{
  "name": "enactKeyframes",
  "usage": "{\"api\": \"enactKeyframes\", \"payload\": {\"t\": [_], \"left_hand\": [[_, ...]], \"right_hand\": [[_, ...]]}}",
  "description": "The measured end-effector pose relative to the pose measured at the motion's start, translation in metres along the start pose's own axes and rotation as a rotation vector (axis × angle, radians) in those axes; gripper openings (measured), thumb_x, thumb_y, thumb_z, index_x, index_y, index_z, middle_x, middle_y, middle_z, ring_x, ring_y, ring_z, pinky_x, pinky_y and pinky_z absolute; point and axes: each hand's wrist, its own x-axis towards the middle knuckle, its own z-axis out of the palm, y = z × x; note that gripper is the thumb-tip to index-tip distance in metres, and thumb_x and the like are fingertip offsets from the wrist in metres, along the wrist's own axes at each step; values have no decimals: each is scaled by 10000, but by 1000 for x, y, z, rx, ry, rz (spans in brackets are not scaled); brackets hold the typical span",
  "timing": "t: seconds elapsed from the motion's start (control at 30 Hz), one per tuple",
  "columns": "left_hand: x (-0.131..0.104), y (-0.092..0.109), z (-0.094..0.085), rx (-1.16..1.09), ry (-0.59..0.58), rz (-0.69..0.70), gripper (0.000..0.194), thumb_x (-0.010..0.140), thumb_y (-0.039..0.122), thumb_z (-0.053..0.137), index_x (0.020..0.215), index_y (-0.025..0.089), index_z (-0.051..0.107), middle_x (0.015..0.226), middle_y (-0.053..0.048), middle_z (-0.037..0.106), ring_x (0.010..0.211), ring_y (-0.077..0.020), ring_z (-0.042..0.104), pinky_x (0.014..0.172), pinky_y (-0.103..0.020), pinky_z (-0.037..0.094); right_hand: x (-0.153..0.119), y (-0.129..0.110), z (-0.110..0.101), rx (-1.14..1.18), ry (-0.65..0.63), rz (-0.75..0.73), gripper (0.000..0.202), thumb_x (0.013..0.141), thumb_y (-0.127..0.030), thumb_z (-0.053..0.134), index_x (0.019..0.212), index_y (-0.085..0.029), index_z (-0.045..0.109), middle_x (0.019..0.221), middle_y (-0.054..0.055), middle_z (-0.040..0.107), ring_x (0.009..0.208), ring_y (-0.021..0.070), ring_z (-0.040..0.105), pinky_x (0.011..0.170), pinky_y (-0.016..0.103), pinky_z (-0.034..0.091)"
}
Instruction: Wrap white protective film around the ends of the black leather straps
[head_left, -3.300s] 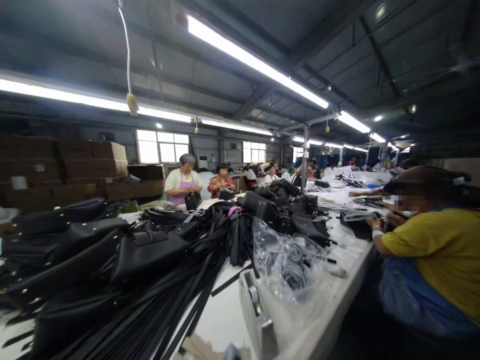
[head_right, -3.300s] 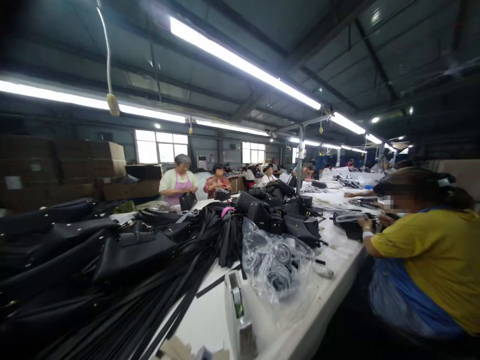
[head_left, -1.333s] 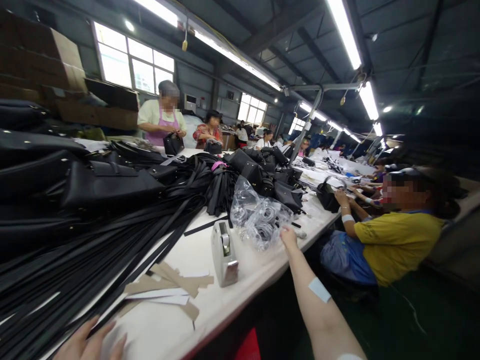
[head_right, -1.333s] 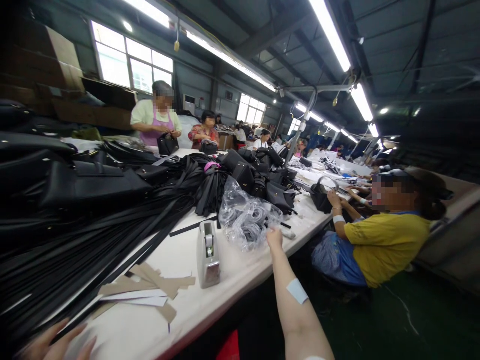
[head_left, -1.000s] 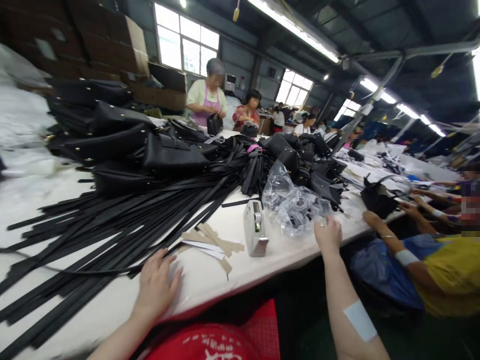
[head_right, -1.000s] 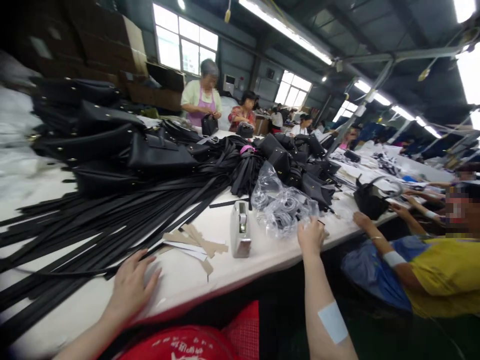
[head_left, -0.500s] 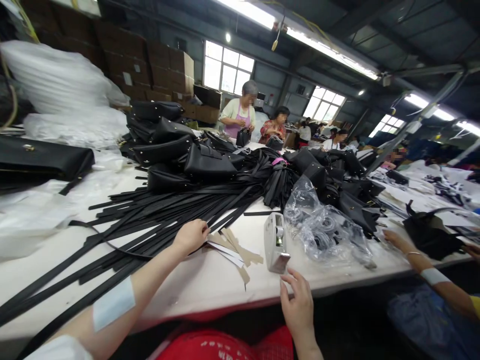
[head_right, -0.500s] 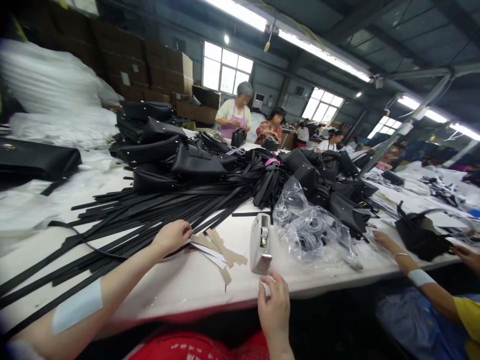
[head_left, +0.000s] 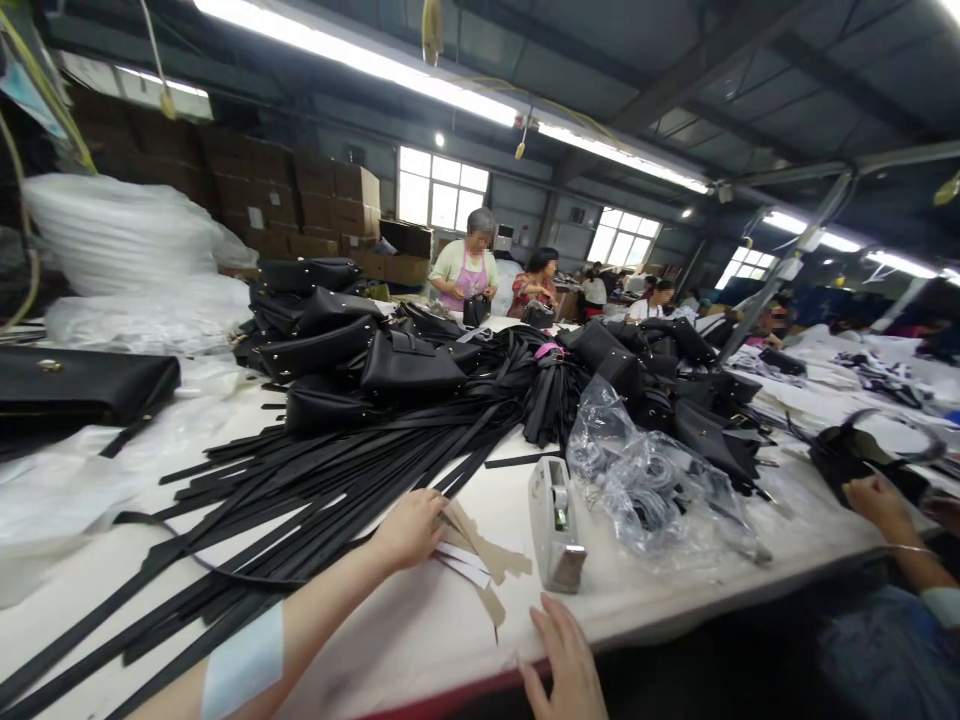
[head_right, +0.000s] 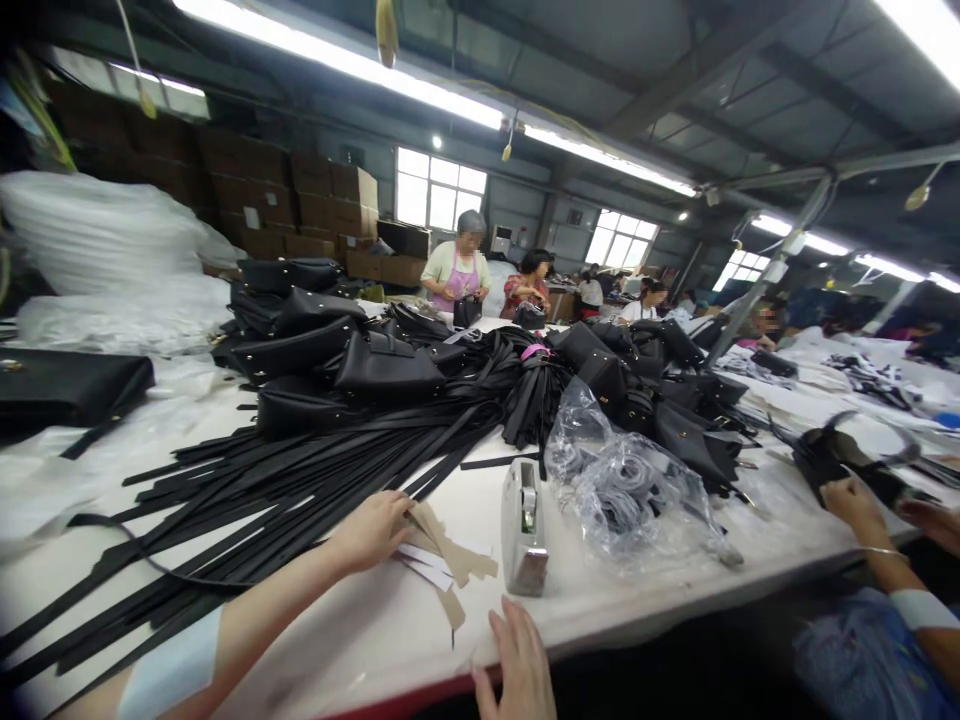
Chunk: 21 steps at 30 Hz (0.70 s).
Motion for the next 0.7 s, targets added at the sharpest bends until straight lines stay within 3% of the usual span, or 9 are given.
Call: {"api": "enactKeyframes", "payload": {"t": [0.1,0.23,0.33,0.4,0.47,0.6,0.7], "left_hand": [[-8,2,17,11,-58,63,551,725,328,672,1246,164,597,1374,-141,548,1286,-309,475,1131,-452,296],[-24,4,43,4,-67,31,521,848,324,526,1325,114,528,1455,-172,455,1353,-302,401,1136,-445,299],[-32,6,52,-5,-53,3,479,893,328,463,1329,138,518,1460,-151,455,1376,-274,368,1159,-432,256],[-35,8,54,-3,-46,-13,481,889,315,470,1339,148,503,1471,-142,442,1386,-266,352,1165,-435,236],[-39,10,53,18,-19,-34,520,866,294,497,1360,132,473,1496,-156,399,1399,-278,325,1168,-455,219],[-56,6,50,116,124,-11,576,827,299,548,1360,99,459,1497,-199,376,1399,-310,323,1153,-475,257],[-81,-7,46,170,252,26,559,832,333,552,1342,120,468,1459,-196,430,1362,-321,382,1113,-483,331]], "right_hand": [[-2,-9,7,-14,-19,28,566,753,-316,688,1307,-301,568,1390,94,532,1252,373,508,989,558,472],[6,-45,-17,-41,-8,103,438,809,-272,610,1243,-214,589,1327,132,564,1246,330,502,1029,533,438],[29,-74,-38,-15,-54,16,417,783,-156,559,1198,-178,582,1298,135,562,1243,288,487,1068,497,403],[50,-87,-41,7,-91,-54,454,773,-134,551,1226,-174,553,1313,129,546,1256,266,468,1088,474,380],[73,-95,-33,-3,-111,-63,522,778,-194,596,1290,-152,501,1334,142,524,1267,269,447,1097,465,365],[115,-98,5,-89,-163,4,794,714,-364,719,1389,-103,395,1416,183,435,1324,310,366,1115,477,318],[137,-96,30,-162,-271,-2,732,753,-403,690,1385,-156,418,1376,146,479,1277,281,410,1078,432,351]]}}
